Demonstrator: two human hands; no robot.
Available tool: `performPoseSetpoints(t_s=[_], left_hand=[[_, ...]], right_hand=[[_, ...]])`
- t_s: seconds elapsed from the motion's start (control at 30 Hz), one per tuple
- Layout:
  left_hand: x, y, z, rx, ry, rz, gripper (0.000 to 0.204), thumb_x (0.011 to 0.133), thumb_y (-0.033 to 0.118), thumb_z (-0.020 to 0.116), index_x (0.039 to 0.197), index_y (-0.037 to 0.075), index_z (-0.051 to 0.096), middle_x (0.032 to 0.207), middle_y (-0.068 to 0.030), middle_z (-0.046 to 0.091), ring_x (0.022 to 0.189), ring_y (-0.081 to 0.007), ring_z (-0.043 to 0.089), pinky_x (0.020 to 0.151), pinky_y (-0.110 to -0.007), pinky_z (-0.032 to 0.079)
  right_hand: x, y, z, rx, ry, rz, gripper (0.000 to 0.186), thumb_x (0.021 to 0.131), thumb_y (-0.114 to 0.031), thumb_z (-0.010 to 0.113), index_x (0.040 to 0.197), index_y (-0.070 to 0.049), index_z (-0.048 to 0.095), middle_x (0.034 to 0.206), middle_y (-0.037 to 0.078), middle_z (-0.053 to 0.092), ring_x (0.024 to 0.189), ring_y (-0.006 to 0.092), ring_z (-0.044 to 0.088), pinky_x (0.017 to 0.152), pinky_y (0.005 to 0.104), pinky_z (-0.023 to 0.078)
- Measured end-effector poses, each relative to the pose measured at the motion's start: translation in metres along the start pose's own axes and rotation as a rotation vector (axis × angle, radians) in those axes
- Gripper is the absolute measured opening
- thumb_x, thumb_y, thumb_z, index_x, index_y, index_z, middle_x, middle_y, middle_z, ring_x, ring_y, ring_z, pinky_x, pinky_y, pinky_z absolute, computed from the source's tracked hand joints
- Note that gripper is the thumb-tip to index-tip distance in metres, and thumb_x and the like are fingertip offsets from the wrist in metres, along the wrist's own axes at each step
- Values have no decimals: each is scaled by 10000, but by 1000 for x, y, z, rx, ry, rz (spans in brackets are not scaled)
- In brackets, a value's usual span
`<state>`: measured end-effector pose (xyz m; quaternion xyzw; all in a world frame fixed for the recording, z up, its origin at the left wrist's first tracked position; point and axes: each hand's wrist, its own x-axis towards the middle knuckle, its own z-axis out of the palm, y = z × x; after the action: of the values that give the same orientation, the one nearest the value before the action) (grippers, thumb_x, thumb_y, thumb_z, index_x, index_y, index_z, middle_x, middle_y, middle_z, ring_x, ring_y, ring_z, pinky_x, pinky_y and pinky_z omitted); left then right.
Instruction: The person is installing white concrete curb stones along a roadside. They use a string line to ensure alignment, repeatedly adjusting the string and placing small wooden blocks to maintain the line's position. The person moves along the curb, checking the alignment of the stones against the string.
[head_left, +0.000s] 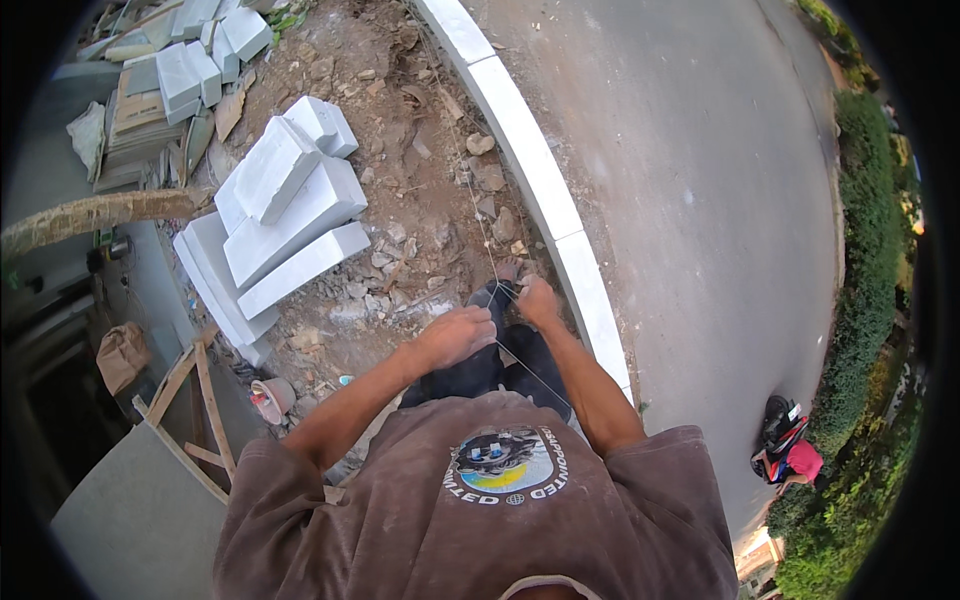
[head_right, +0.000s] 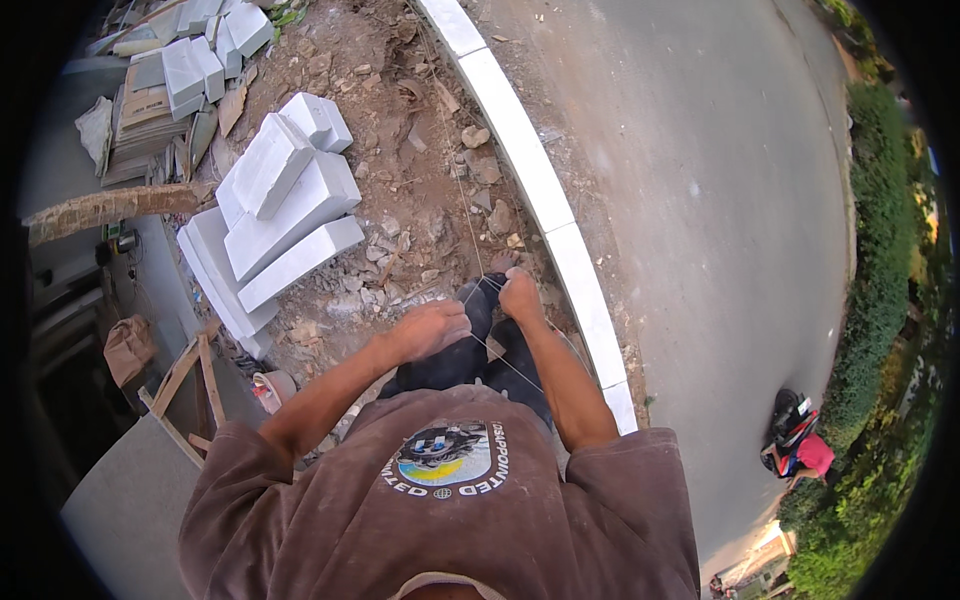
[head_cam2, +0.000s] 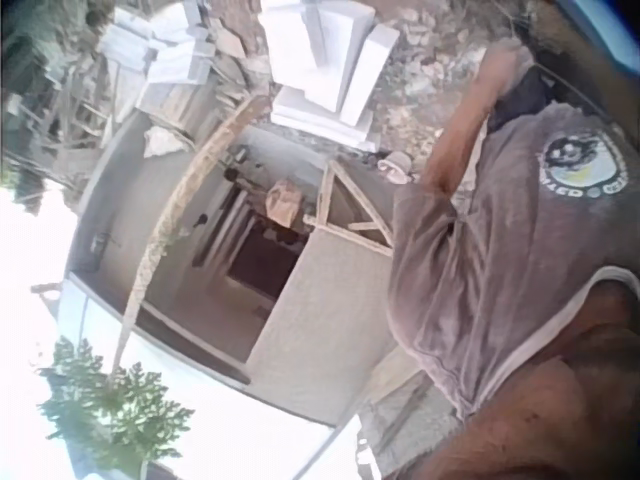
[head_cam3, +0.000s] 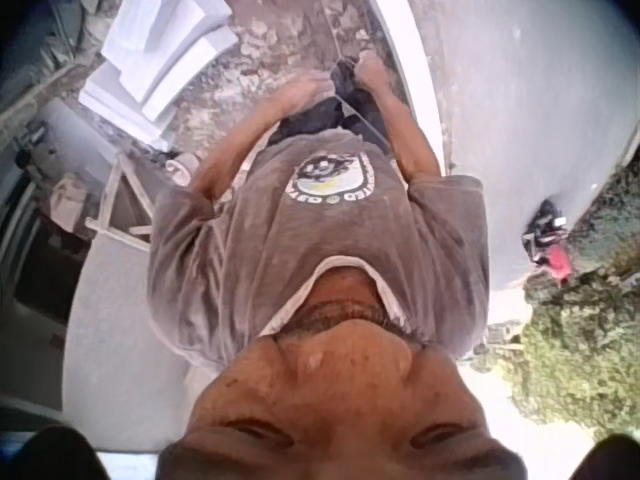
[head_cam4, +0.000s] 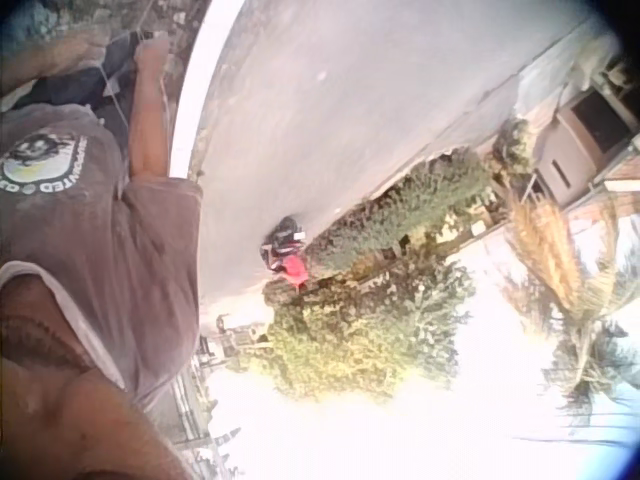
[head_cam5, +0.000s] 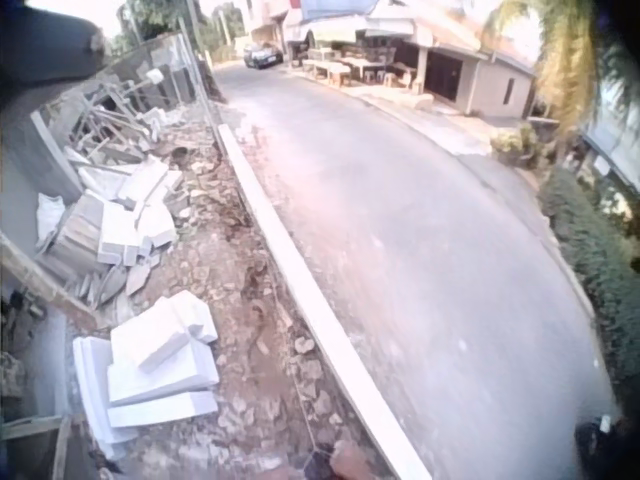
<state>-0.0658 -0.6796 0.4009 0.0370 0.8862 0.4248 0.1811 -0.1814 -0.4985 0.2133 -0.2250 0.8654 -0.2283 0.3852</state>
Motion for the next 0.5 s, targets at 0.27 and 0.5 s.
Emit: performPoseSetpoints(t_s=[0.27, 0.5], left_hand=[[2, -14, -27, -68, 71, -3, 121, 908, 175, 618, 902, 54, 614, 868, -126, 549, 896, -328, 576, 777, -431, 480], [41, -38, -35, -413, 212, -297, 235, 906, 211, 666, 1033, 14, 645, 740, -139, 594, 696, -335, 604, 636, -427, 463]], right_hand=[[24, 19, 10, 121, -349, -40, 449, 807, -220, 717, 1226, -72, 650, 922, 180, 712, 895, 335, 684, 837, 405, 528], [17, -44, -132, 94, -212, -161, 201, 922, -219, 573, 935, -66, 702, 846, 185, 689, 848, 382, 663, 767, 452, 512]])
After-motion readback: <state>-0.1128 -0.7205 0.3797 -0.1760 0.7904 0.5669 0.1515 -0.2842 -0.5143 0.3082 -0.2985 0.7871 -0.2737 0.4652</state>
